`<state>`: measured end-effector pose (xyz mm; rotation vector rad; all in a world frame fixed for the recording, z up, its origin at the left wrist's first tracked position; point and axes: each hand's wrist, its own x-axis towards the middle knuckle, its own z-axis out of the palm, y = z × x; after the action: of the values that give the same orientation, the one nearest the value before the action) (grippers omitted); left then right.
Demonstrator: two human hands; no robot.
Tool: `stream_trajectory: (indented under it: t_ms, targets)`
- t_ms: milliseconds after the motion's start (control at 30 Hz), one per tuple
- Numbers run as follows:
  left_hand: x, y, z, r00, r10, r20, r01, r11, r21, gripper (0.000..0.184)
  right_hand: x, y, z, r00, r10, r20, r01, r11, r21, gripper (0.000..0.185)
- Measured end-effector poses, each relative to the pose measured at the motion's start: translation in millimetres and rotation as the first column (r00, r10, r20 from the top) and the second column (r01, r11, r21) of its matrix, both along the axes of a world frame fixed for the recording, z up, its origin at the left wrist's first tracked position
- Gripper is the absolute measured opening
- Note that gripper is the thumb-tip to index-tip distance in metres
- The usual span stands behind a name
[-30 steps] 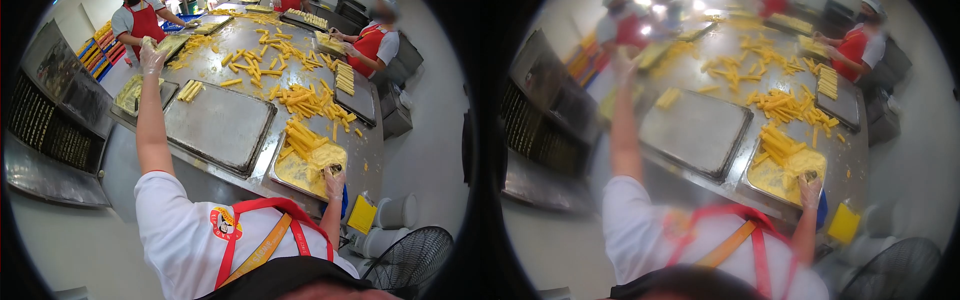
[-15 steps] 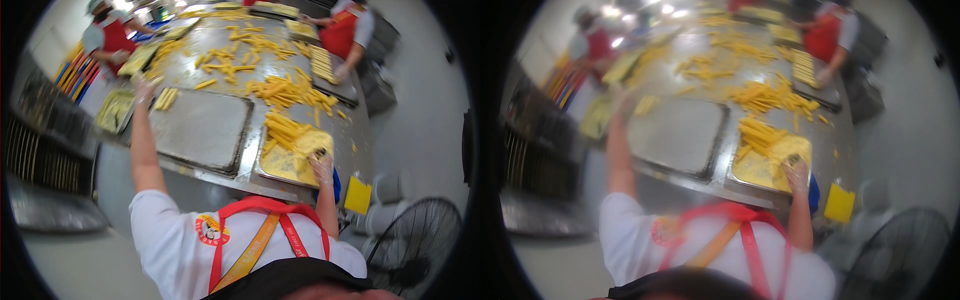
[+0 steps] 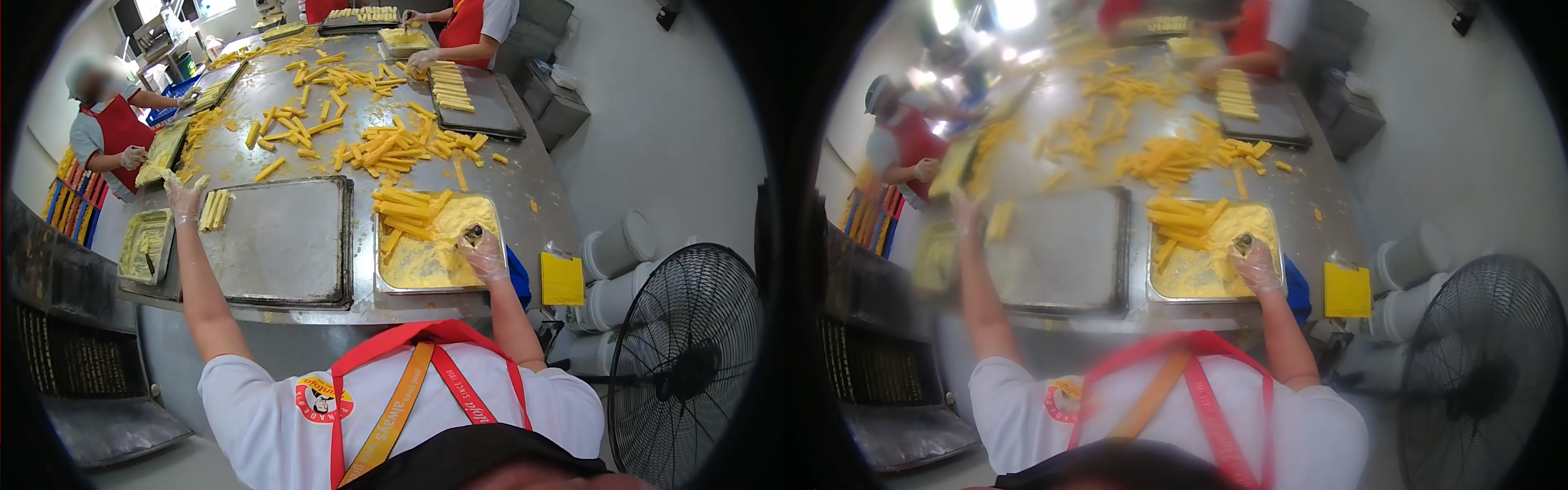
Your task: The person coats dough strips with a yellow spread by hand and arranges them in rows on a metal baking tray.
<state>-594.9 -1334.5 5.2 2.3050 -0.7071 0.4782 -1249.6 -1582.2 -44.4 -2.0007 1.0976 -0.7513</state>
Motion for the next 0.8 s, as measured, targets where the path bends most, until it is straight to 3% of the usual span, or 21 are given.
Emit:
stream_trajectory:
  t_ms: [133, 200, 233, 333, 400, 467, 500, 533, 600, 633, 667, 733, 767, 800]
  targets:
    - [-15.9, -20.0, -11.8, 1.000, -0.014, 0.020, 0.015, 1.000, -0.023, 0.115, 2.2, 4.3, 4.7, 0.999, 0.033, -0.001, -0.033, 0.997, -0.077, 0.016]
    - [-41.2, -36.5, -33.5, 0.997, -0.032, 0.076, 0.029, 0.998, 0.050, 0.109, 10.2, 18.7, 5.5, 0.999, 0.052, -0.008, -0.053, 0.985, -0.164, 0.017]
    - [-54.5, -46.6, -46.6, 0.993, -0.063, 0.098, 0.056, 0.996, 0.071, 0.106, 12.9, 28.8, 13.7, 0.985, 0.146, -0.088, -0.161, 0.966, -0.201, 0.018]
    - [-88.4, -94.2, -132.3, 0.979, -0.198, 0.047, 0.193, 0.976, 0.097, 0.096, 11.6, 30.3, 20.5, 0.962, 0.272, -0.003, -0.271, 0.962, 0.032, 0.017]
    - [-138.3, -114.4, -158.3, 0.976, -0.218, -0.028, 0.217, 0.941, 0.259, 0.086, 1.2, -1.5, 4.8, 0.981, 0.149, 0.121, -0.171, 0.965, 0.199, 0.014]
    - [-212.2, -124.5, -135.5, 0.929, -0.294, -0.222, 0.275, 0.955, -0.113, 0.076, -5.1, -21.1, 15.7, 0.992, -0.008, 0.125, -0.033, 0.946, 0.322, 0.014]
    - [-224.1, -128.1, -137.7, 0.934, -0.303, -0.190, 0.295, 0.953, -0.073, 0.072, -3.1, -24.3, 16.2, 0.993, 0.020, 0.114, -0.042, 0.980, 0.196, 0.014]
    - [-234.0, -131.0, -138.8, 0.936, -0.315, -0.158, 0.315, 0.949, -0.030, 0.068, -0.7, -21.2, 13.3, 0.995, 0.099, -0.003, -0.099, 0.993, -0.067, 0.013]
    - [-242.9, -132.9, -148.7, 0.942, -0.326, -0.078, 0.328, 0.944, 0.015, 0.062, 9.4, 2.5, 2.5, 0.949, 0.149, -0.279, -0.279, 0.809, -0.517, 0.013]
    - [-240.9, -132.9, -161.3, 0.947, -0.320, -0.025, 0.321, 0.947, 0.016, 0.059, 11.4, 18.9, 11.5, 0.923, 0.299, -0.242, -0.380, 0.805, -0.455, 0.015]
    - [-237.0, -132.9, -172.7, 0.950, -0.311, 0.033, 0.311, 0.950, 0.013, 0.056, 9.3, 22.6, 16.4, 0.926, 0.341, -0.163, -0.372, 0.897, -0.237, 0.014]
    - [-241.1, -130.6, -165.8, 0.955, -0.297, 0.017, 0.297, 0.955, 0.013, 0.053, 10.1, 21.0, 23.4, 0.932, 0.362, 0.019, -0.357, 0.908, 0.220, 0.013]
    - [-243.3, -130.5, -161.3, 0.956, -0.293, 0.010, 0.293, 0.956, 0.012, 0.052, 6.0, 7.4, 10.3, 0.960, 0.261, 0.102, -0.278, 0.929, 0.245, 0.013]
    - [-245.0, -129.7, -160.6, 0.958, -0.285, -0.007, 0.286, 0.958, 0.032, 0.052, 1.8, -4.0, 13.3, 0.982, 0.177, 0.064, -0.186, 0.963, 0.193, 0.014]
